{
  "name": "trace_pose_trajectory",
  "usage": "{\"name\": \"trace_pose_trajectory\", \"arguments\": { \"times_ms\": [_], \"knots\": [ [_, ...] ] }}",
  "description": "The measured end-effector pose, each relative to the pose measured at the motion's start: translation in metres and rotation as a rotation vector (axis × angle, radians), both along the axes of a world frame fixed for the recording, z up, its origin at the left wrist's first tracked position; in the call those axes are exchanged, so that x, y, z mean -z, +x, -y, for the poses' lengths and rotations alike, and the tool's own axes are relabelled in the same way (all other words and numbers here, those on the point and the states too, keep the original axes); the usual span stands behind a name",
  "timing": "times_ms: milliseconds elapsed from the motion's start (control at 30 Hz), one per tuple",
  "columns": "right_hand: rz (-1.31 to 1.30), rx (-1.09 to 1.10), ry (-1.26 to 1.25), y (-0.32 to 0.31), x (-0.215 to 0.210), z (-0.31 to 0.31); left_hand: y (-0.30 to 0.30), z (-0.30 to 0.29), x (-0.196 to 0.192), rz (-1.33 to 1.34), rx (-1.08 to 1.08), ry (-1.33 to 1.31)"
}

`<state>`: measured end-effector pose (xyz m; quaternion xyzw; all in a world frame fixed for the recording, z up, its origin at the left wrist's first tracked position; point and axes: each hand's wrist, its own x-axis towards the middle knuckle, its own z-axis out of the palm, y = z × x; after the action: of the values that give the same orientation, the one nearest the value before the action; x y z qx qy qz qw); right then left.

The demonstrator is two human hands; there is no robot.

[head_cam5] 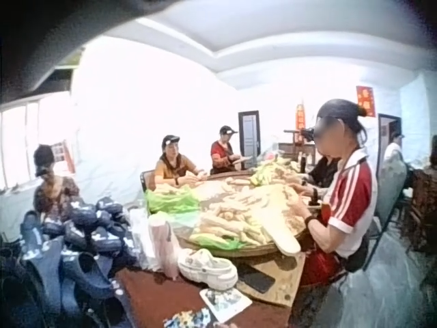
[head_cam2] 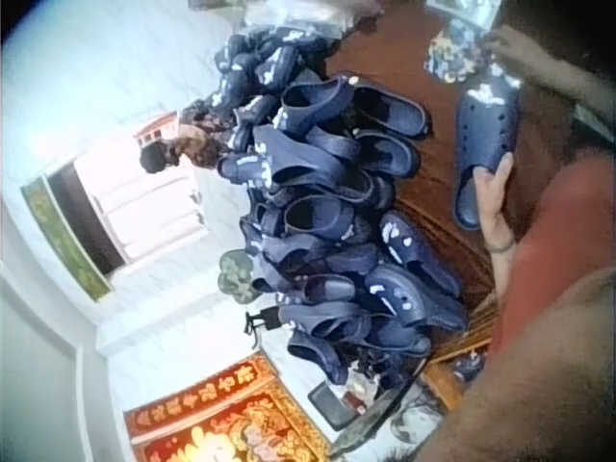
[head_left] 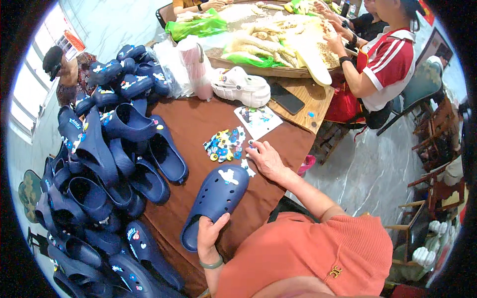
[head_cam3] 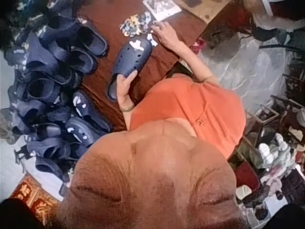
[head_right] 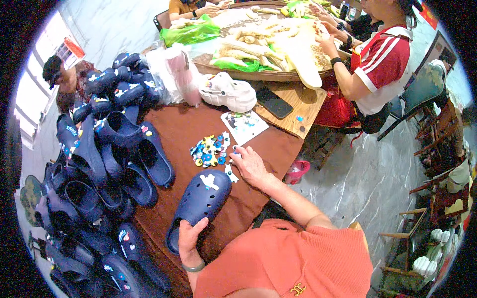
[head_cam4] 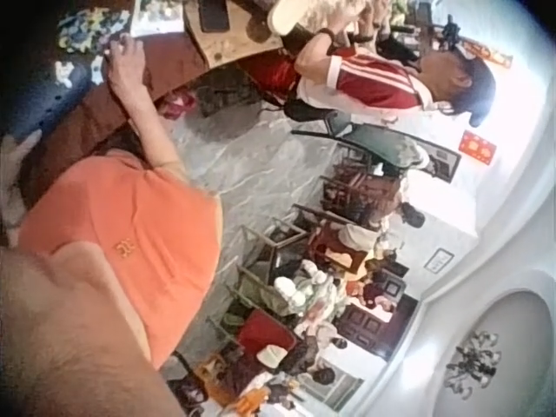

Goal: Attaching decorative charms to the holes of rubber clogs.

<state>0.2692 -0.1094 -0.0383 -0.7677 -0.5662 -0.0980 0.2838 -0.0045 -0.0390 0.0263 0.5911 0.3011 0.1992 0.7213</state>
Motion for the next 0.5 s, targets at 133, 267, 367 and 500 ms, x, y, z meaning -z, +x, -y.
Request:
{"name": "trace_pose_trajectory", "arguments": {
  "times_ms": [133, 267, 367, 500],
  "knots": [
    [-0.041, -0.005, 0.095, 0.0060, 0.0018, 0.0016, 0.0022, -0.0003, -0.0018, -0.011, -0.004, -0.017],
    [-0.195, 0.005, 0.175, 0.0072, 0.0059, 0.0016, 0.0043, 0.0013, -0.0061, -0.014, -0.012, -0.050],
    [-0.212, 0.026, 0.154, 0.0070, 0.0069, 0.0015, 0.0032, 0.0020, -0.0053, -0.011, -0.023, -0.061],
    [-0.207, -0.042, 0.201, 0.0071, 0.0061, 0.0001, 0.0023, -0.0010, -0.0011, -0.016, -0.017, -0.109]
  ]
}}
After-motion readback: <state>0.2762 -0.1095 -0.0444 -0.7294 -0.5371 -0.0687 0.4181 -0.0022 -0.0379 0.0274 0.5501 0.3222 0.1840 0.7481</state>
